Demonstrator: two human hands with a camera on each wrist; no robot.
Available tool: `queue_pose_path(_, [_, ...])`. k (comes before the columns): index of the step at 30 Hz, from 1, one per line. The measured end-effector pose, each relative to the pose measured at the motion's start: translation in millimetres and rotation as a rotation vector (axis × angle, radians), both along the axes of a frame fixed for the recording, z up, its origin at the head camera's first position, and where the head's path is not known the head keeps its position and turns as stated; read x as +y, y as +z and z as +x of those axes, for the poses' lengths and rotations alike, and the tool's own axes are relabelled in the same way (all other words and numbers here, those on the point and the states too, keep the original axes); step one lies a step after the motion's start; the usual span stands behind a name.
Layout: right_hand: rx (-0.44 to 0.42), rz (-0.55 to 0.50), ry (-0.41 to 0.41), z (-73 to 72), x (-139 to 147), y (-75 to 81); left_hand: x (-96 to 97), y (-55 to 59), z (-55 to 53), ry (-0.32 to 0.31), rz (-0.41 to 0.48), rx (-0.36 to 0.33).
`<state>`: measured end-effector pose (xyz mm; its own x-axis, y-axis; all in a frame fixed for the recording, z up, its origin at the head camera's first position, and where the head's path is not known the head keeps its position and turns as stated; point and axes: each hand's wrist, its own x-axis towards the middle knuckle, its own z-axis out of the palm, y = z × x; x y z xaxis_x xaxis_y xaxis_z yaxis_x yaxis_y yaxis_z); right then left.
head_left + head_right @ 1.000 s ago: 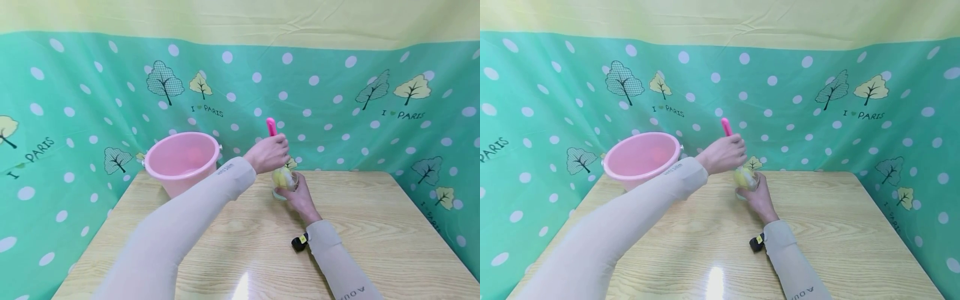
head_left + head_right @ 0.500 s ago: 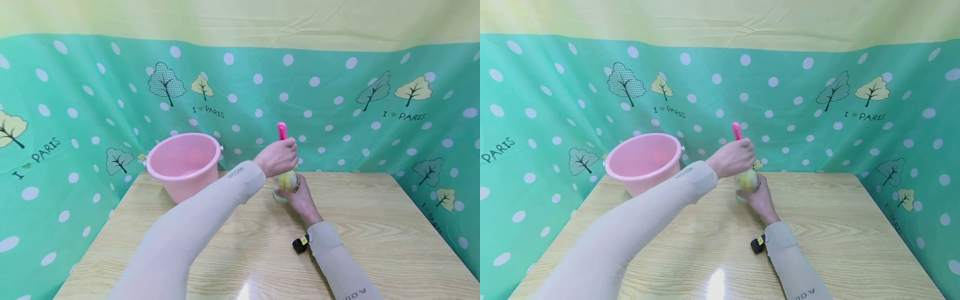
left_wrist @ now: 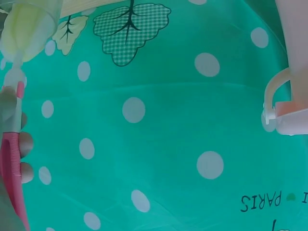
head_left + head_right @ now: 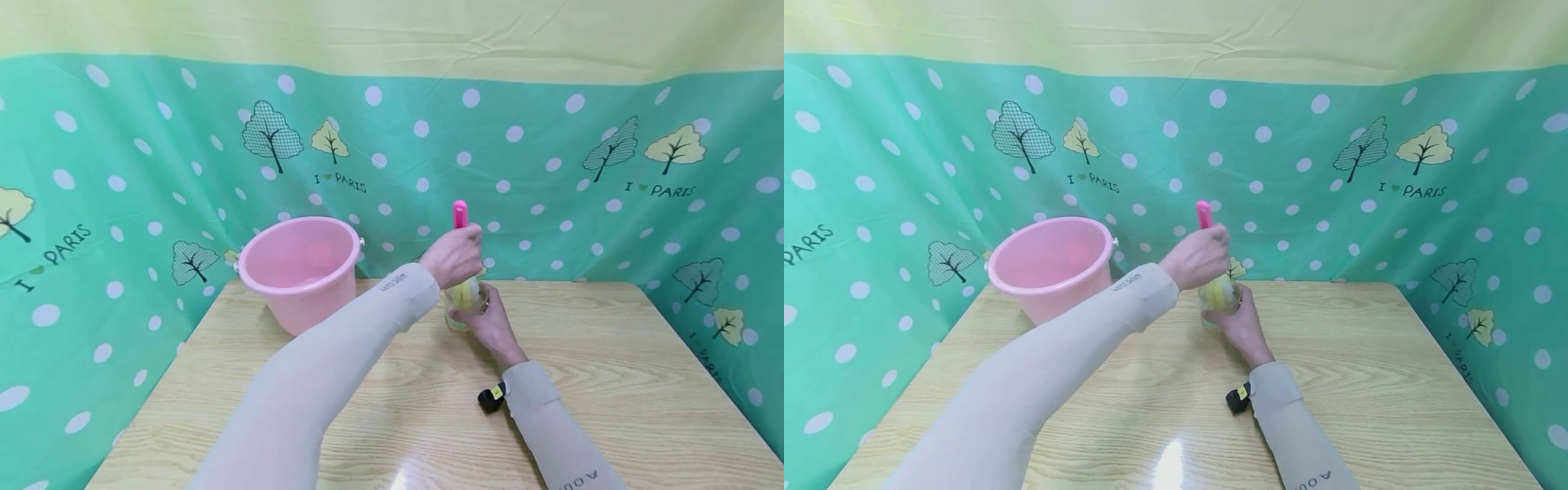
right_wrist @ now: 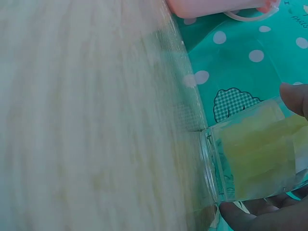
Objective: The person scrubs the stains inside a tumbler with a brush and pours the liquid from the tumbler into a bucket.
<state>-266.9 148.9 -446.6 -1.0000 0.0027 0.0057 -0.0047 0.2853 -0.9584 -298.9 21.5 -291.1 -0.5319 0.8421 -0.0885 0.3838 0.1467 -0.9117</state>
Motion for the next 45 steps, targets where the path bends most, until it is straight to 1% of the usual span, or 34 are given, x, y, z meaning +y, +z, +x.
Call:
queue_pose_path(5, [-0.009, 0.026, -0.006, -1.0, -0.6, 0.4, -1.8, -0.7, -0.6, 0.036, -0.029, 0.0])
queue_pose_path(11, [-0.014, 0.033, -0.002, -1.6, -1.4, 0.8, -2.1, -1.3, 0.5, 0.027, -0.032, -0.039])
queue_pose_path(20, [-0.023, 0.007, 0.017, -1.9, -3.2, 0.3, -1.9, -1.4, 3.6, 0.028, -0.036, -0.084])
queue_pose_path(23, [-0.014, -0.007, 0.019, 0.7, -2.0, -1.8, 2.8, -2.4, 5.4, 0.028, -0.02, -0.109])
queue_pose_path(27, [0.027, -0.042, 0.034, 4.8, 1.6, -3.7, 14.8, -3.1, 7.8, 0.022, -0.009, -0.128])
queue_pose_path(30, [0.055, -0.063, 0.048, 5.0, 3.3, -3.6, 21.7, -1.9, 8.7, 0.015, -0.018, -0.121])
queue_pose_path(33, [0.064, -0.07, 0.05, 3.7, 3.7, -3.4, 24.3, -0.9, 7.9, 0.01, -0.018, -0.113])
queue_pose_path(39, [0.055, -0.046, 0.053, 1.6, 3.3, -2.6, 21.0, -3.2, 2.0, 0.047, 0.047, -0.143])
queue_pose_path(43, [0.042, -0.017, 0.053, 0.2, 2.8, -1.6, 17.7, -5.0, -0.6, 0.08, 0.078, -0.141])
queue_pose_path(45, [0.028, -0.01, 0.052, -0.6, 2.2, -1.3, 16.4, -5.3, -1.4, 0.097, 0.079, -0.132])
